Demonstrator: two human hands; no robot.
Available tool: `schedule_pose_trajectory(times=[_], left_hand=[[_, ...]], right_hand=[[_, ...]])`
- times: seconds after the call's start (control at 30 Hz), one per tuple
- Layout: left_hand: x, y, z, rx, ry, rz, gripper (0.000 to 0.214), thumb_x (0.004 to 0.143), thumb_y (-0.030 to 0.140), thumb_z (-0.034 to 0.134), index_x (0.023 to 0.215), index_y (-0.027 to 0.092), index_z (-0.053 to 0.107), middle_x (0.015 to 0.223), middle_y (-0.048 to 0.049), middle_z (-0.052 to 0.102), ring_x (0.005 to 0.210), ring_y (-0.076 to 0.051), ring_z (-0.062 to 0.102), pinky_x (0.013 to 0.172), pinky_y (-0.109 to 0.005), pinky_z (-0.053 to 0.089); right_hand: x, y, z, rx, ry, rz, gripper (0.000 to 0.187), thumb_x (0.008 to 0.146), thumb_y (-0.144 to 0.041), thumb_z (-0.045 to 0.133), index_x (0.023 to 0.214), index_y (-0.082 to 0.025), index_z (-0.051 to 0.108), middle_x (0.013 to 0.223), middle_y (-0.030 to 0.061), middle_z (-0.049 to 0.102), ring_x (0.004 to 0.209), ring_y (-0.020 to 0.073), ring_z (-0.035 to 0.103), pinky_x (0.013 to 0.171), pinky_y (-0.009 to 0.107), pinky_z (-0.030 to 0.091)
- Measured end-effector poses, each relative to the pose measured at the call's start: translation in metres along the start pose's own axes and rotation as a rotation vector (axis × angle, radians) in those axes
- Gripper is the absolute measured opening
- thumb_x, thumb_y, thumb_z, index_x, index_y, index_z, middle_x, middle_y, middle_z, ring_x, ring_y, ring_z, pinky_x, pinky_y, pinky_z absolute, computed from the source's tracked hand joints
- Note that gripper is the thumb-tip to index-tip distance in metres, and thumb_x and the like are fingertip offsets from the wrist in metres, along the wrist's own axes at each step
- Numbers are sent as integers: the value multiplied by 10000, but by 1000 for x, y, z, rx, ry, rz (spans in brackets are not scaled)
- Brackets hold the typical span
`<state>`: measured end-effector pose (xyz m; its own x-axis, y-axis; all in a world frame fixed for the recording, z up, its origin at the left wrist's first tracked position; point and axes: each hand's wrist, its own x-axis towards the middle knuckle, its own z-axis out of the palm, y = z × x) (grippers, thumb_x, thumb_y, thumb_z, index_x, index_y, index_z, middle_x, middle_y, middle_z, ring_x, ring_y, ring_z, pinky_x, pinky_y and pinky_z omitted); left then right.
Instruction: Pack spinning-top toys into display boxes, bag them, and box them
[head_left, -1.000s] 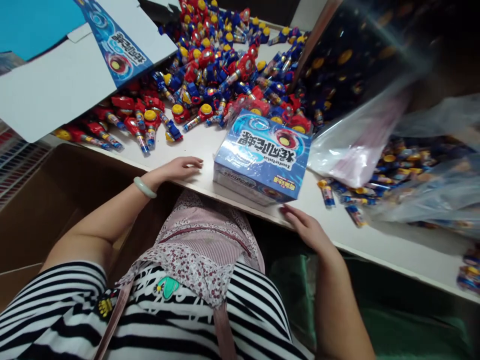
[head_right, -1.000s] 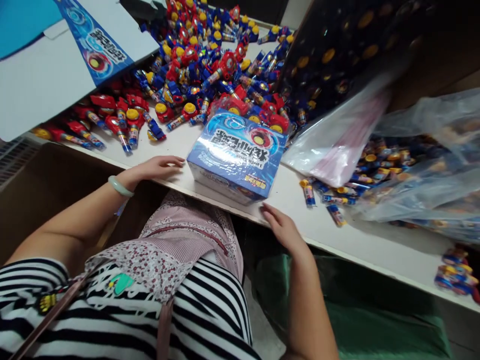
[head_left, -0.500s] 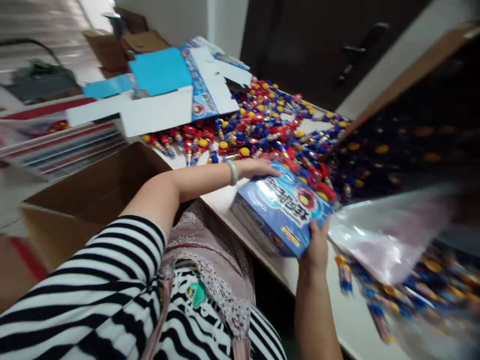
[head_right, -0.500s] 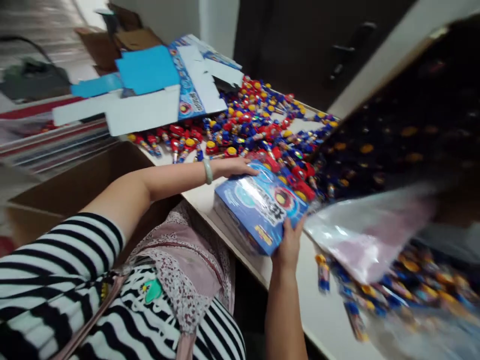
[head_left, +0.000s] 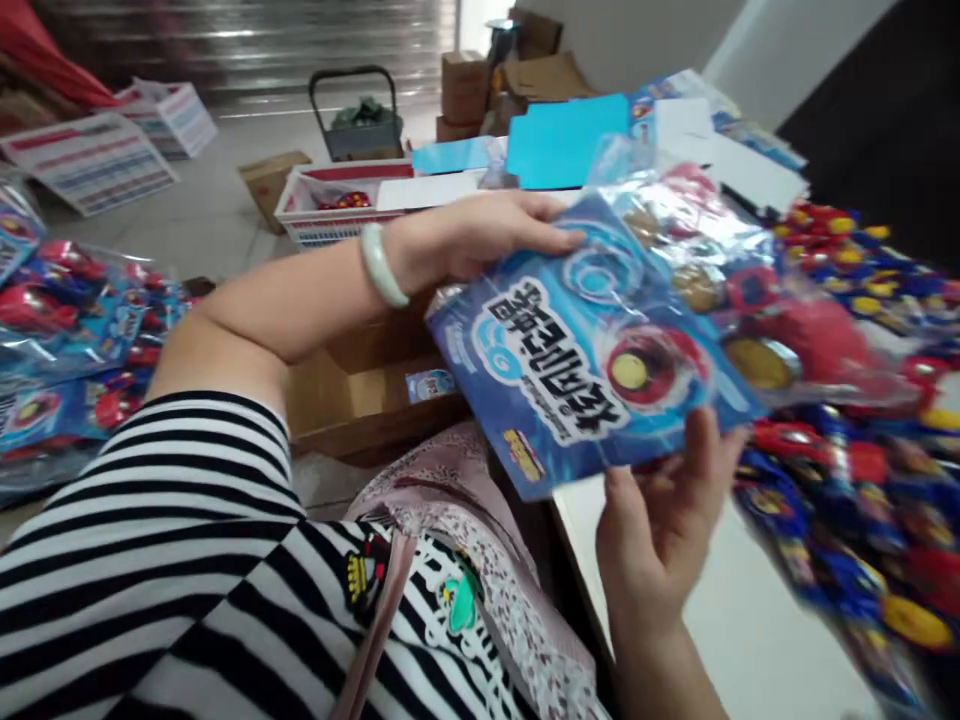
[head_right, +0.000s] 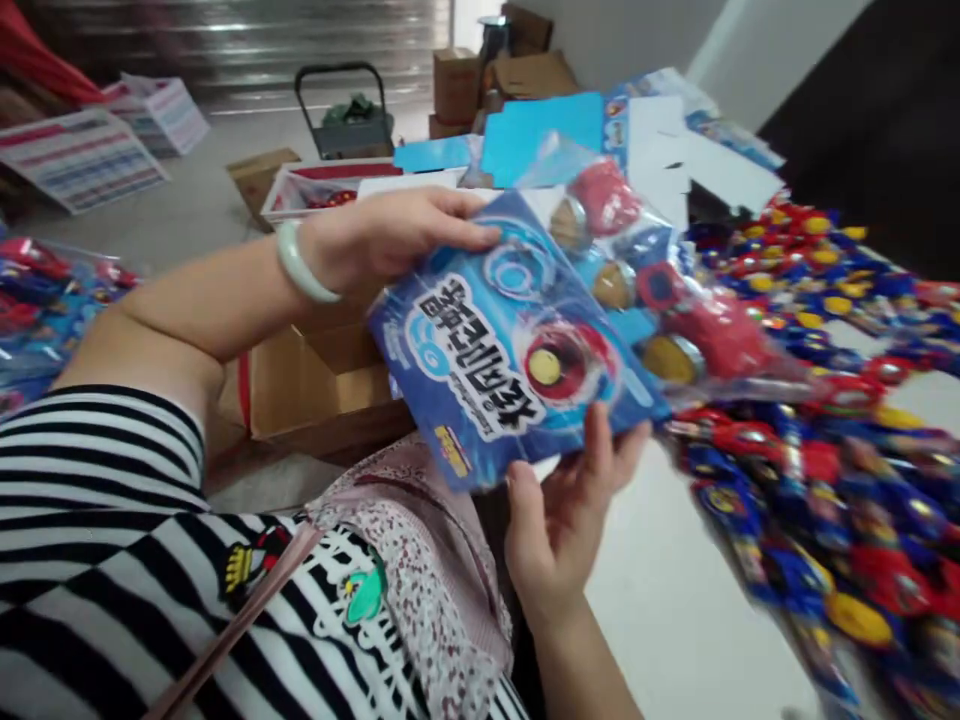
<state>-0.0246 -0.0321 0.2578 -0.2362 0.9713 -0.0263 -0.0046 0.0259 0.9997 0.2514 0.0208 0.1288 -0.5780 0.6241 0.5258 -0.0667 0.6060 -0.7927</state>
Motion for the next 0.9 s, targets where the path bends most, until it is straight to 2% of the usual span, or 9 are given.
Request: schedule_pose_trajectory(times=[0.1,0.2,0.3,0.37,0.43,0.5,0.6,0.73,0.9], left_hand=[[-42,1,-73,121,216,-32,187,995,66,510,1097,-12,646,866,-56,723,679,-101,713,798,-344,607],[-71,-26,-142,252,420,-194,172,963,99,587,1076,19,690,842,-56,713,708,-138,718,835,-412,595],[-90,-83,-206,334,506,-441,225,898,244,707,1066,98,736,824,-36,707,857,-208,732,869,-401,572],[-101,-135,-241,347,431,-587,303,827,367,767,1039,151,758,818,-22,714,926,-224,721,858,-340,559],[-112,-195,-266,300,295,-717,374,777,447,774,1037,178,763,817,-18,727,919,-217,707,825,-293,543],[-120,-256,-283,222,164,-830,423,741,477,766,1042,179,759,837,-24,744,871,-205,693,789,-274,530],[-127,-342,-297,155,38,-991,441,672,472,776,986,163,752,846,-38,757,785,-193,670,744,-271,523],[-121,-442,-302,122,-48,-1104,417,616,449,786,905,153,738,788,-41,750,722,-191,656,715,-279,523],[-97,-546,-302,131,-91,-1139,335,607,407,827,811,159,731,726,-12,724,748,-196,650,744,-289,531]], right_hand=[[27,17,62,209,-281,2,659,988,-378,475,1589,-405,207,1712,-25,-6,1577,300,124,1220,583,323],[49,50,121,324,-592,78,648,988,-444,485,1581,-416,226,1707,-3,112,1561,267,214,1189,521,402],[79,95,160,179,-892,73,657,961,-486,535,1566,-348,319,1663,74,280,1525,285,313,1182,539,401],[103,130,171,-83,-883,-41,641,947,-452,572,1536,-266,400,1630,145,333,1515,322,324,1201,580,350],[121,165,174,-356,-762,-163,624,944,-401,586,1509,-179,440,1603,221,345,1513,379,306,1194,632,317],[128,195,171,-544,-711,-247,626,947,-372,592,1502,-130,434,1577,269,361,1503,429,299,1152,666,342],[120,219,167,-693,-733,-305,664,957,-362,595,1544,-160,360,1579,276,352,1485,460,317,1074,673,415],[109,219,167,-813,-750,-321,773,951,-335,620,1608,-281,216,1618,232,313,1486,446,327,1060,645,434],[112,214,167,-822,-788,-245,841,930,-315,640,1613,-376,152,1686,107,202,1512,425,284,1134,661,360]])
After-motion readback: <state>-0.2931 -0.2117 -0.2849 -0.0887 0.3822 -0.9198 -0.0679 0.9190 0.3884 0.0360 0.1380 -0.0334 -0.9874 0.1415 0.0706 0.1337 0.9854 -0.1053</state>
